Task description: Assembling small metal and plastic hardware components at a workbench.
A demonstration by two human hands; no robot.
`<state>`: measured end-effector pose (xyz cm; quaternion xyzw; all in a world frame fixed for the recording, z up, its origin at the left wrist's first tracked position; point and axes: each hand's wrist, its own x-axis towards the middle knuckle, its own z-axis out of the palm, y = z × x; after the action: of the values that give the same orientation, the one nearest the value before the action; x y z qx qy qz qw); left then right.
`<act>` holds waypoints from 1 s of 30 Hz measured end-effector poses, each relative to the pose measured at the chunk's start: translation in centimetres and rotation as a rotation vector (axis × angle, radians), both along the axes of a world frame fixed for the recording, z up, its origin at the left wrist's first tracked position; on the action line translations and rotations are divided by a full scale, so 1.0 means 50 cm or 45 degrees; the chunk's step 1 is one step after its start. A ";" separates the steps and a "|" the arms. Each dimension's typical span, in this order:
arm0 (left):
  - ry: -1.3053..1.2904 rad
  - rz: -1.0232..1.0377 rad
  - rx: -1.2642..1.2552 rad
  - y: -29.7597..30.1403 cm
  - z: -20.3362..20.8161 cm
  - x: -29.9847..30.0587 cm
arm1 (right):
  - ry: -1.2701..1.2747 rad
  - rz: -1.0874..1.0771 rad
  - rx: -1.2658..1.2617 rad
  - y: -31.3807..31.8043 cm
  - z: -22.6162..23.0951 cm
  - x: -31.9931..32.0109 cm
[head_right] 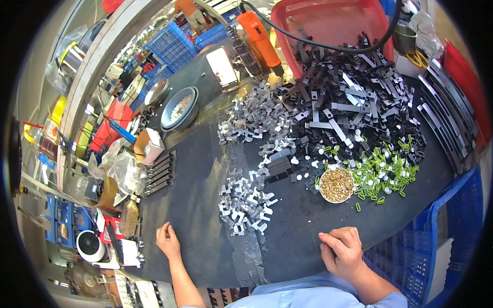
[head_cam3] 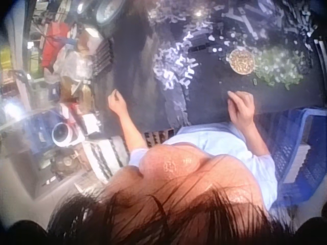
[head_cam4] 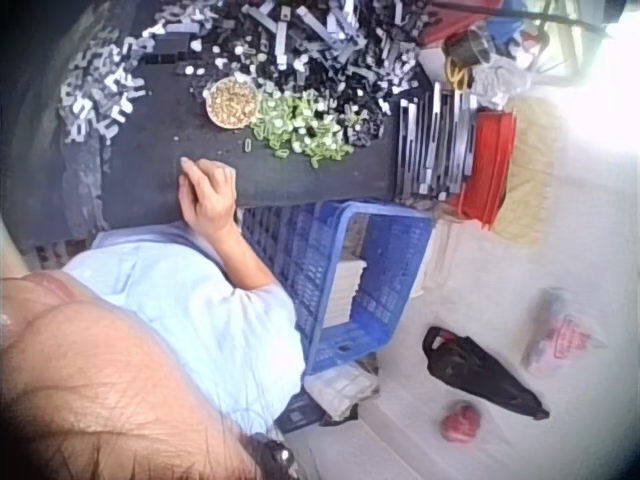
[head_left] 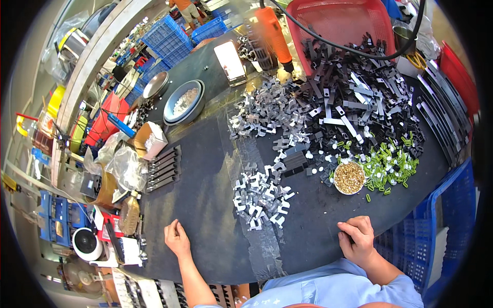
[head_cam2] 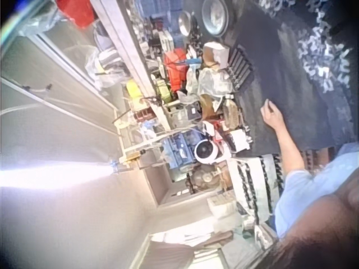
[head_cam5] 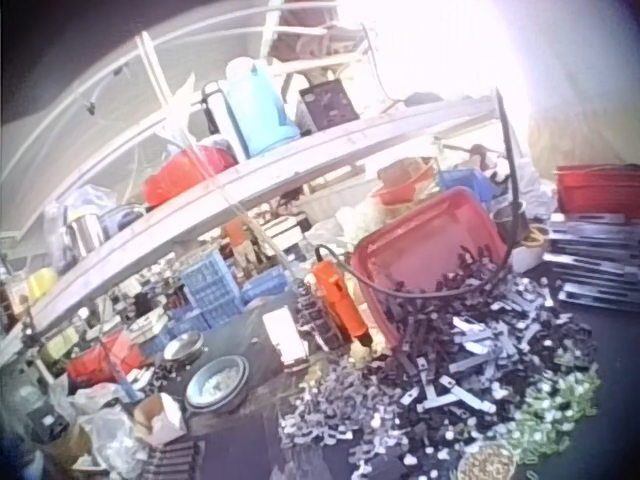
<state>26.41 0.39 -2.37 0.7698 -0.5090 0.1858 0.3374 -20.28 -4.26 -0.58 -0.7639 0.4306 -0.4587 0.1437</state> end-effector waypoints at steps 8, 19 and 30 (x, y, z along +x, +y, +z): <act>0.085 0.017 -0.048 0.008 0.026 -0.020 | 0.073 0.005 0.056 0.000 -0.003 0.012; 0.193 -0.118 -0.172 0.012 0.035 -0.035 | 0.176 -0.038 0.025 0.020 -0.007 0.033; 0.234 -0.144 -0.226 0.015 0.038 -0.040 | 0.191 -0.065 0.019 0.018 -0.007 0.038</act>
<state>24.43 1.13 -0.45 0.7207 -0.5001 0.1396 0.4594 -18.39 -3.34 -0.93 -0.7839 0.4628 -0.4004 0.1049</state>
